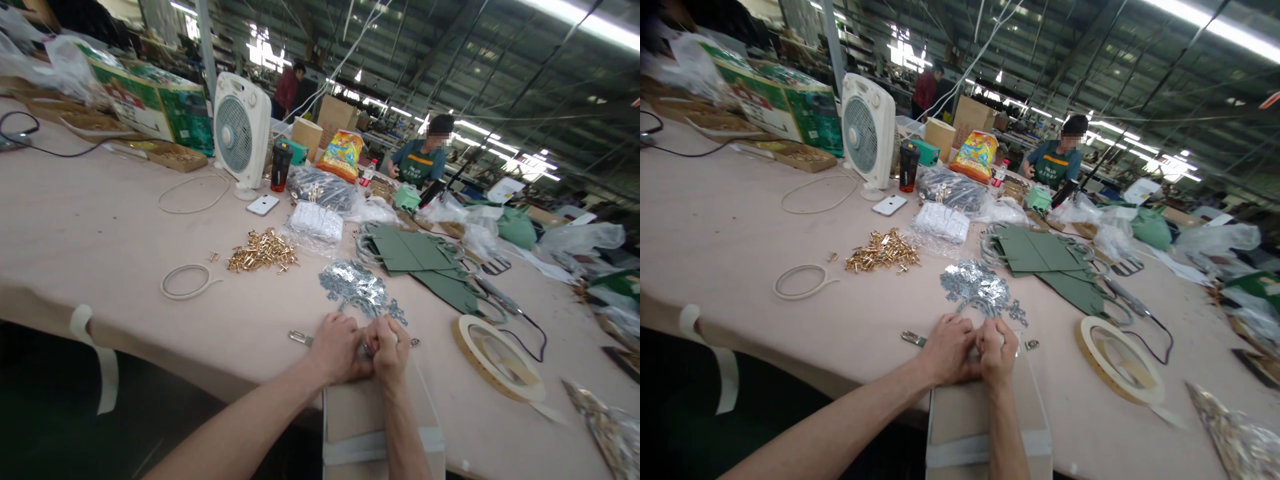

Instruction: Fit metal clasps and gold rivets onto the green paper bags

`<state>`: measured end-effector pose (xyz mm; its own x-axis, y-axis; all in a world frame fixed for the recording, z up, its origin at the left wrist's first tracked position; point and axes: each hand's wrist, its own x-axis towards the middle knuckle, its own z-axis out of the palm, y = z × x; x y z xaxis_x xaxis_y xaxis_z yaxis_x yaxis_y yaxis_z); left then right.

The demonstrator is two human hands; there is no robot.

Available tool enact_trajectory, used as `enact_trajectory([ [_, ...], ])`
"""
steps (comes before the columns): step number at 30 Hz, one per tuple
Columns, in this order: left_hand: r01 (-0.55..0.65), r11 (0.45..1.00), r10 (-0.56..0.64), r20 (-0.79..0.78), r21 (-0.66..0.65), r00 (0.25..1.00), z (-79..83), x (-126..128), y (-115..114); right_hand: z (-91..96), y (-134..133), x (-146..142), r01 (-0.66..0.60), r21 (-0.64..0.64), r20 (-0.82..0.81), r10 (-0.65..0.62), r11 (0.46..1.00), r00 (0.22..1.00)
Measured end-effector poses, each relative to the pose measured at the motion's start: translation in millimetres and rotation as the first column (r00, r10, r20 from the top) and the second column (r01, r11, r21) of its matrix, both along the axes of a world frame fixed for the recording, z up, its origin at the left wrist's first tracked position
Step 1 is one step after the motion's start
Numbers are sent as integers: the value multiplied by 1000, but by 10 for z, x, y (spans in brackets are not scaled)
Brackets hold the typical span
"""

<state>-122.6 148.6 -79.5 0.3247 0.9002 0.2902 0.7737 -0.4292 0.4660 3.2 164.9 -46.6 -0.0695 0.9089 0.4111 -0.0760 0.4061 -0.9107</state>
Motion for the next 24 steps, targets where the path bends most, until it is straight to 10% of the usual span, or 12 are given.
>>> enact_trajectory([
  [9,20,999,-22,91,27,996,6,-5,-21,-270,-107,442,202,-112,-584,-229,973,779],
  [24,186,973,-68,599,-138,798,-97,-586,-263,-284,-107,475,156,-233,-648,-273,960,711],
])
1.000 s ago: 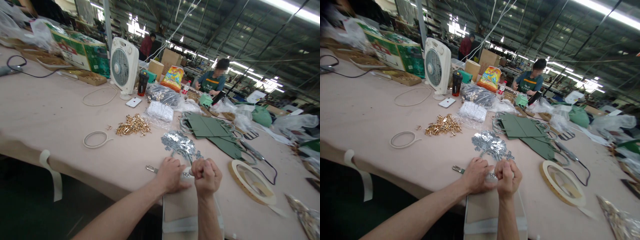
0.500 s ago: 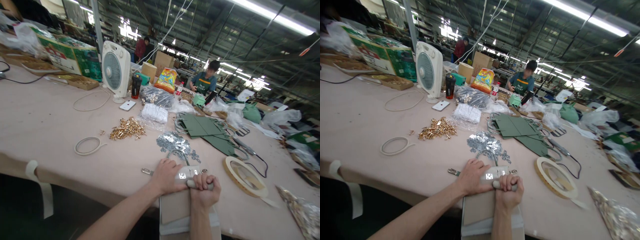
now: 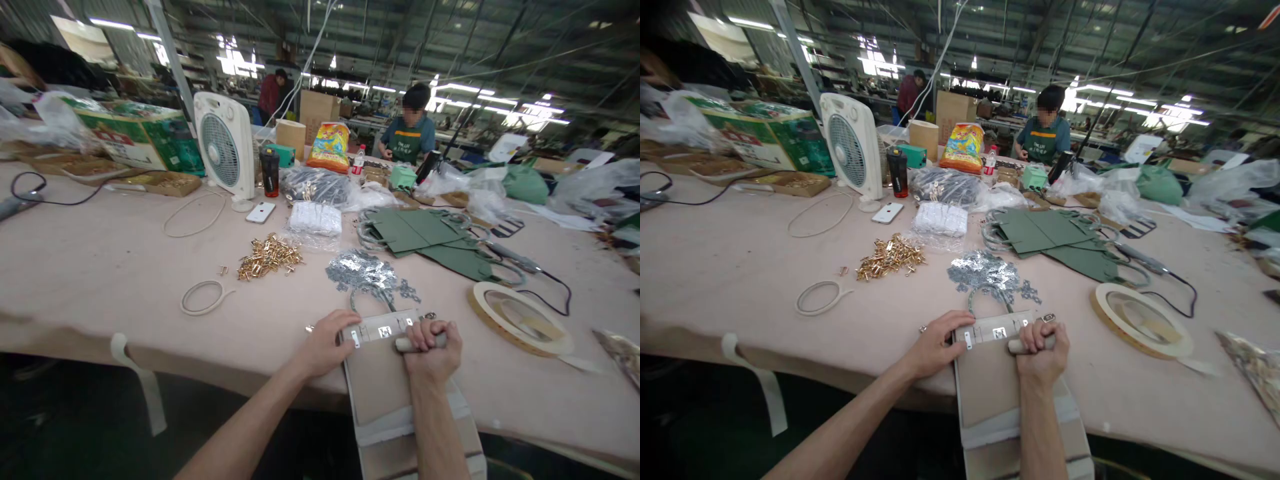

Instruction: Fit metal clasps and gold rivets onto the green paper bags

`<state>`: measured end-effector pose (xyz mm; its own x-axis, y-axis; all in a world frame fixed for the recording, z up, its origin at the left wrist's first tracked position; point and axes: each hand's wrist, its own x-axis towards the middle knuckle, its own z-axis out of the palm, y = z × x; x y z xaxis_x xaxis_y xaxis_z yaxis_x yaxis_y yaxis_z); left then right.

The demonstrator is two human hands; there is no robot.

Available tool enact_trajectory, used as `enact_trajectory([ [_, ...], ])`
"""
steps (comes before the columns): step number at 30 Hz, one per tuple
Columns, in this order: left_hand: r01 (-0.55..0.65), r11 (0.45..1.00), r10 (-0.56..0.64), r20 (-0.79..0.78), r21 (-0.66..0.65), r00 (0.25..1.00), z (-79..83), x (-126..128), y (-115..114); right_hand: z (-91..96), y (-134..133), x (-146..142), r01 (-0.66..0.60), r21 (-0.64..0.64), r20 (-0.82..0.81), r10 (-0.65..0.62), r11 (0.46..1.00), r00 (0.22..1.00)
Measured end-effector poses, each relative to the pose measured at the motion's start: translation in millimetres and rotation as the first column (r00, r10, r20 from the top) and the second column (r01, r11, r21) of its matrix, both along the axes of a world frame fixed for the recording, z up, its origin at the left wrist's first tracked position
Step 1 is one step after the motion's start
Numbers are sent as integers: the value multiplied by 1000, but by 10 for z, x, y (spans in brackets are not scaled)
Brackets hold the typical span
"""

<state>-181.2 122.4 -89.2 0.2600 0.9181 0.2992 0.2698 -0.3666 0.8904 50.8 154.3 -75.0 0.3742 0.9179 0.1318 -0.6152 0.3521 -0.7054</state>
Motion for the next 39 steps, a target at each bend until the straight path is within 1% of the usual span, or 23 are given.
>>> enact_trajectory([
  [3,-13,998,16,42,-60,999,-9,7,9,-1,-13,4,-9,12,16,9,1000,1000],
  [5,-13,996,18,53,-84,998,-15,17,24,6,-30,7,7,21,34,-8,1000,999],
  [9,-38,988,40,10,-149,999,-16,31,37,48,-119,-50,7,3,84,-7,1000,996],
  [11,-68,981,65,-23,-182,998,-11,41,45,81,-200,-155,-36,-18,129,38,999,991],
  [13,-100,972,92,-47,-212,995,-1,53,60,111,-292,-319,-94,-13,190,95,995,977],
  [16,-131,958,121,-56,-256,991,19,69,87,124,-396,-606,-162,63,251,142,985,958],
  [19,-139,947,132,-45,-288,990,35,77,104,87,-425,-813,-157,145,261,115,977,958],
  [21,-138,947,130,-45,-290,990,41,77,108,47,-421,-873,-128,172,256,81,977,963],
  [26,-139,952,125,-67,-273,990,67,75,115,-27,-436,-885,-81,209,264,23,975,964],
  [30,-160,940,132,-110,-303,985,95,76,137,-35,-453,-888,-41,239,246,-20,970,969],
  [34,-160,933,124,-130,-323,984,124,72,157,-59,-424,-898,-13,244,244,-48,970,969],
  [39,-157,937,124,-122,-313,985,132,67,143,-69,-396,-940,17,259,275,-90,966,957],
])
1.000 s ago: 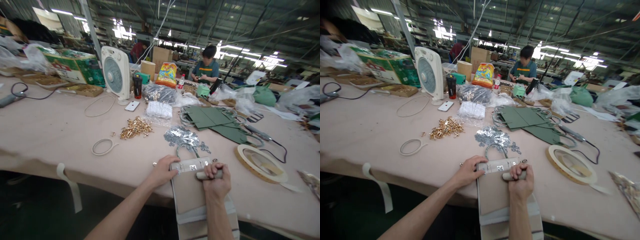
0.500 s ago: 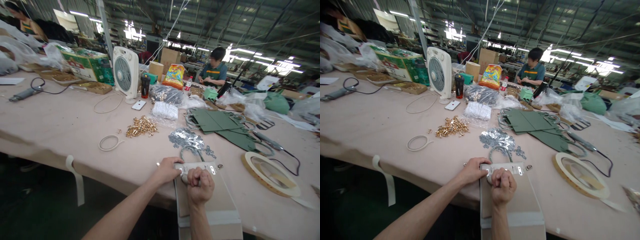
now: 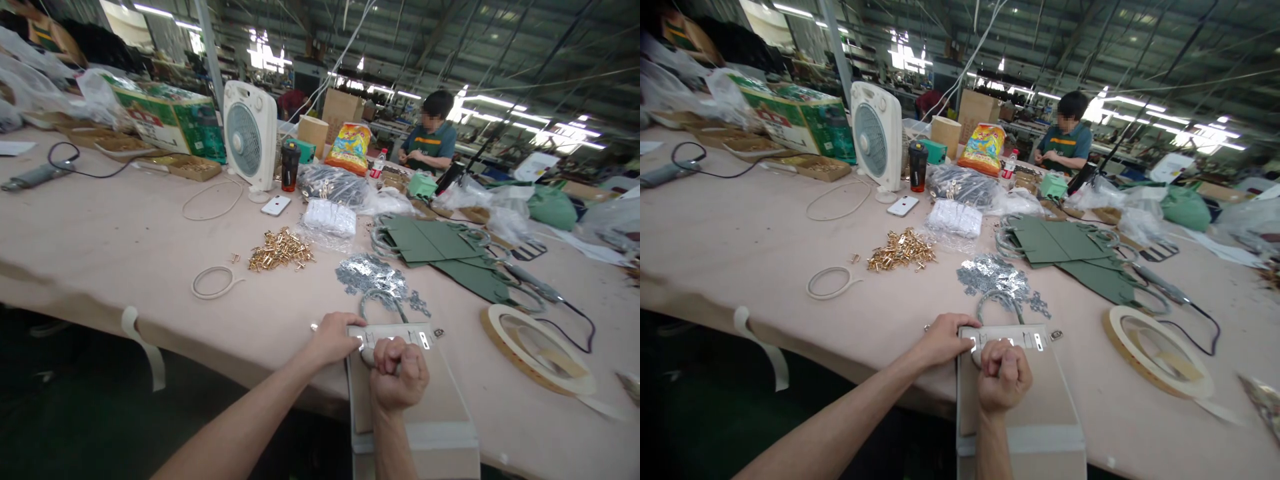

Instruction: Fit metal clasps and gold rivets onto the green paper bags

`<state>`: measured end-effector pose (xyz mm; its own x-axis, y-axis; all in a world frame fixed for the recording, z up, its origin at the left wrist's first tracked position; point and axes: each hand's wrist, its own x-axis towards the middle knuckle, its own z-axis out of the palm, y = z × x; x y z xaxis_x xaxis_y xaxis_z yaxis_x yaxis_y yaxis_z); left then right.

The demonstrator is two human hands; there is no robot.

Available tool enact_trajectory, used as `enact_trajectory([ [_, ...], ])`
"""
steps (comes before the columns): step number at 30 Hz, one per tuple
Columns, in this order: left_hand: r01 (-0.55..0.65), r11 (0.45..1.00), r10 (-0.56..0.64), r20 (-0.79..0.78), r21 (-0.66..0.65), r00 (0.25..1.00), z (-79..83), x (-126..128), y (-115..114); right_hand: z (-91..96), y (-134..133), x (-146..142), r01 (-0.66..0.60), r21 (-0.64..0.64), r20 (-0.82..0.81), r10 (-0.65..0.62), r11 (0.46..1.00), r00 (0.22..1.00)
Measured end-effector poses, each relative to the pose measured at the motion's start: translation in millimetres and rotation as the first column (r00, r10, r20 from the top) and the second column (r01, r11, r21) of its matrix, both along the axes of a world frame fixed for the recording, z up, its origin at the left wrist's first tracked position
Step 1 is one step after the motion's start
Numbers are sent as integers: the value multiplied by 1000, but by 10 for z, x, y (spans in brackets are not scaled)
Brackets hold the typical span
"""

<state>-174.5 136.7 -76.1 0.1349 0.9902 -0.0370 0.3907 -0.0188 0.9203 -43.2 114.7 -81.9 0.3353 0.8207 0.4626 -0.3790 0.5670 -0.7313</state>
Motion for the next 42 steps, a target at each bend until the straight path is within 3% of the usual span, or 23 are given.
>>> enact_trajectory([
  [7,-6,1000,6,12,-14,1000,-63,6,1,44,6,-101,65,0,69,-64,998,996],
  [11,0,1000,-1,51,9,999,-105,1,24,64,32,-167,101,-66,122,-93,993,988],
  [15,64,997,-66,77,37,995,-112,-45,21,84,140,-215,164,-180,301,-105,970,948],
  [20,173,977,-179,40,126,983,-53,-105,-52,119,297,-225,164,-244,498,-21,956,867],
  [22,185,966,-194,34,181,980,-29,-105,-85,129,312,-205,146,-274,468,0,951,884],
  [25,186,959,-189,-6,215,982,-39,-86,-111,140,296,-122,74,-307,259,8,949,966],
  [29,177,959,-176,-27,222,984,-132,-65,-105,208,313,40,-6,-249,32,14,968,999],
  [33,175,957,-173,-30,230,984,-167,-68,-97,302,417,50,-34,-209,29,41,977,999],
  [37,206,957,-196,-68,204,978,-86,-72,-95,296,525,-85,-142,-305,114,184,942,976],
  [42,200,968,-190,-79,153,979,-40,-63,-90,235,556,-121,-156,-343,175,226,926,958],
])
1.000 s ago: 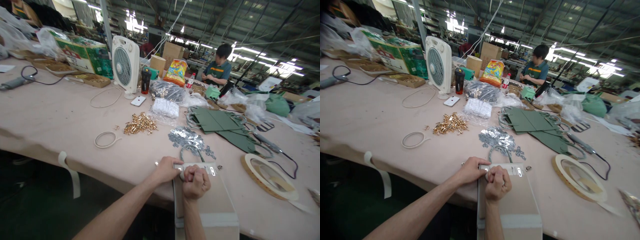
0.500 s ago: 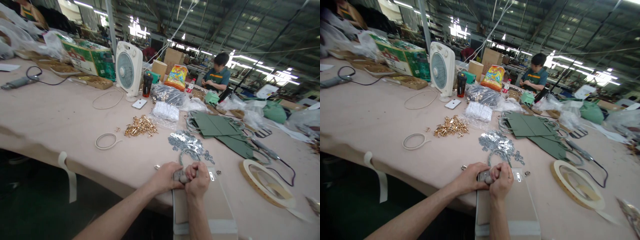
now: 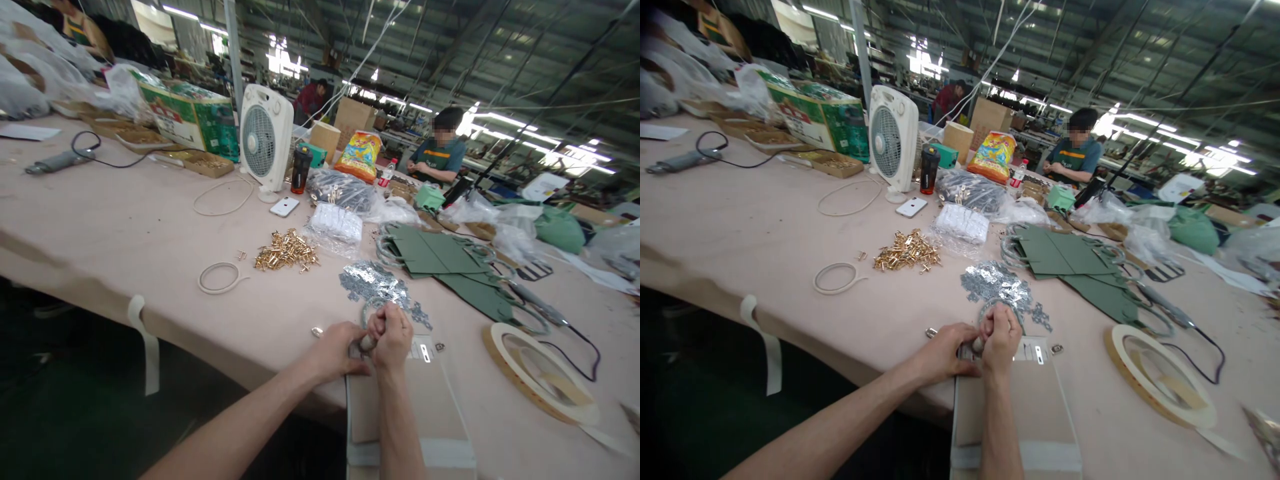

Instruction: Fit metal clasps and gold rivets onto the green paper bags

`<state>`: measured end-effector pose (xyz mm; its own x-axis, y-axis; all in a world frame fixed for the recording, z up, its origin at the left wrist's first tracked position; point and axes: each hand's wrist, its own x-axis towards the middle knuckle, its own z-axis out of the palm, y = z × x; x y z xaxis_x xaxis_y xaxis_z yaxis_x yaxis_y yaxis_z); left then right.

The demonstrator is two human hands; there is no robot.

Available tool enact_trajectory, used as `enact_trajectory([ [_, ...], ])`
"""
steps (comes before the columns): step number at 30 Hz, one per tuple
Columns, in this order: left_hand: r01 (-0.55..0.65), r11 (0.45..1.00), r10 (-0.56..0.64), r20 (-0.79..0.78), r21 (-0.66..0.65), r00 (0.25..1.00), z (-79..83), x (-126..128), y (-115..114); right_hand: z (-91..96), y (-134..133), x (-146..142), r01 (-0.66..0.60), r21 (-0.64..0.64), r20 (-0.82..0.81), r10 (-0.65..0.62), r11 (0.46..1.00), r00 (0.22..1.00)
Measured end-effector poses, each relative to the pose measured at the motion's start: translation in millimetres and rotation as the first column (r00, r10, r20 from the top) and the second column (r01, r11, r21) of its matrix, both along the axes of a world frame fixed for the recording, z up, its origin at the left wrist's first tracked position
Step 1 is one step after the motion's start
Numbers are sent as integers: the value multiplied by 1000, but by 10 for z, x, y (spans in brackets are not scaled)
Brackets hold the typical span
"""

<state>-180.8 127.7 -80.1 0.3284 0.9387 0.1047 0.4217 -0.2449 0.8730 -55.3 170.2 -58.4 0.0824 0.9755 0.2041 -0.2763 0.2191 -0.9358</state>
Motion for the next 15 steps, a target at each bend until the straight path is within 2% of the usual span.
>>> enact_trajectory([
  [6,-28,1000,27,51,14,998,-64,19,17,-80,-90,51,-90,66,243,71,994,967],
  [9,-6,1000,5,39,29,999,-51,7,15,-100,-130,62,-41,69,146,31,997,989],
  [11,24,999,-25,14,41,1000,-33,-9,9,-47,-160,87,-7,90,54,3,996,999],
  [15,51,995,-50,-21,80,999,-31,-28,-6,174,-256,131,31,269,-39,-22,963,999],
])
